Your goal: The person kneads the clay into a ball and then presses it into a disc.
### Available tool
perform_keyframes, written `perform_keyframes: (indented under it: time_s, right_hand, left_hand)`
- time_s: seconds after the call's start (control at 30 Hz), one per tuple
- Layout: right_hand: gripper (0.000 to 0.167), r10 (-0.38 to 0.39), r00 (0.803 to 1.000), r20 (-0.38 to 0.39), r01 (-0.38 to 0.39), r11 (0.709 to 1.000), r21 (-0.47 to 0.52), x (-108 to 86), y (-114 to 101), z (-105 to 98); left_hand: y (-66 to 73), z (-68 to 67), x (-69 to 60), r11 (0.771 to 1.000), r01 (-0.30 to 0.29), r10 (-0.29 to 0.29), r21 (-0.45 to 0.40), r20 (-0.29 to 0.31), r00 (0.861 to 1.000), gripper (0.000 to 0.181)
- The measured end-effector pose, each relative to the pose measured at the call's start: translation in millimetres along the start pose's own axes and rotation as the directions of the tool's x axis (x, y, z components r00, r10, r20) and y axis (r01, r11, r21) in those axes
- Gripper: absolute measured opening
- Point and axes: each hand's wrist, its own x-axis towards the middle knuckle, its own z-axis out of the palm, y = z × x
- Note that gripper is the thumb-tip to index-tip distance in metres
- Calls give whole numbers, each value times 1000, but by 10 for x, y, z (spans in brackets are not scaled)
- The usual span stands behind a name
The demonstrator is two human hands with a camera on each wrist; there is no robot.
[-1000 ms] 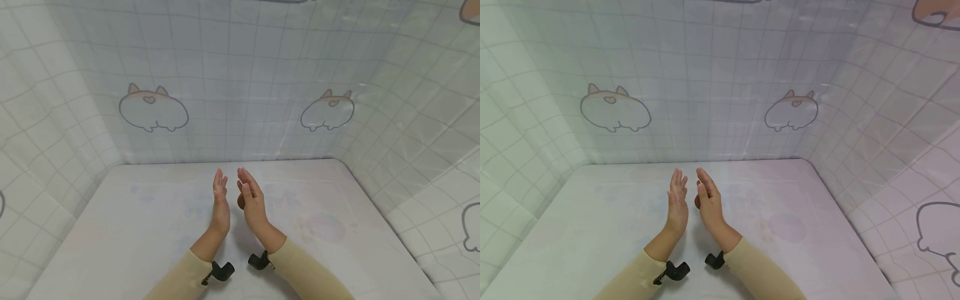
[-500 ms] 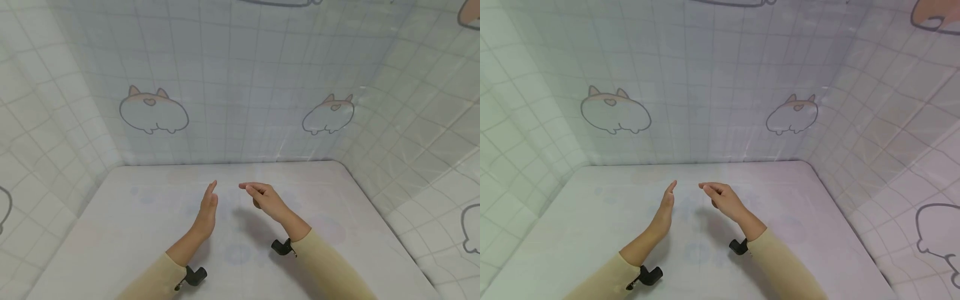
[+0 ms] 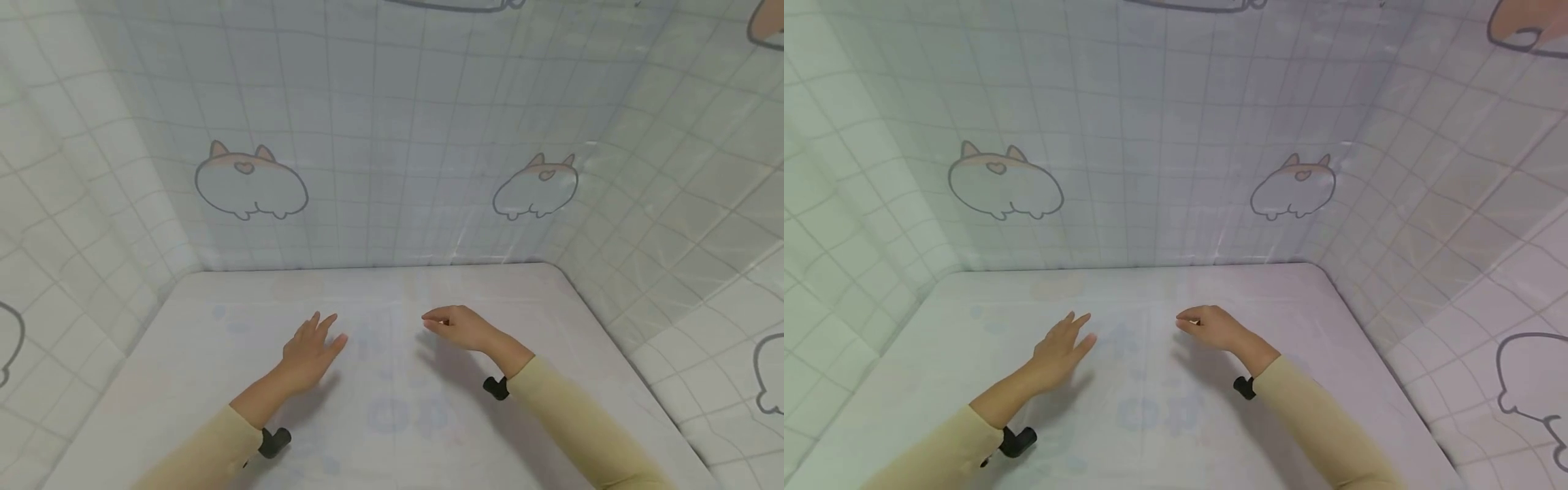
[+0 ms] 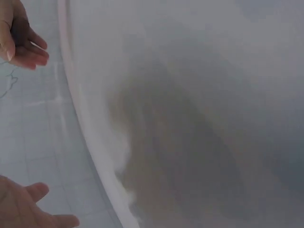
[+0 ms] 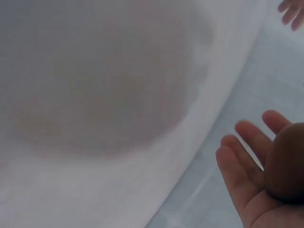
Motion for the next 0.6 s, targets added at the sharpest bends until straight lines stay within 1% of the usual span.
perform_keyframes:
  time_s: [0.1, 0.23, 0.4, 0.53, 0.6]
  right_hand:
    - [43, 22, 1000, -20, -23, 998, -50, 15, 124, -27]
    - [44, 27, 999, -38, -32, 991, -130, 11, 274, -28]
    - [47, 26, 998, -58, -39, 974, -224, -7, 383, -19]
    - [49, 34, 996, -81, -52, 968, -245, -6, 454, 9]
    - [50, 35, 995, -89, -56, 967, -248, 1, 491, 31]
  left_hand:
    - [-57, -79, -47, 997, -14, 12, 76, 19, 1000, 76]
    - [-178, -130, -77, 987, -20, 13, 157, 45, 999, 79]
    - [-402, -138, -62, 980, -12, -1, 199, 65, 998, 81]
    - [-538, -134, -30, 973, -13, 1, 232, 53, 999, 86]
    - [-617, -118, 0, 966, -21, 13, 256, 31, 999, 89]
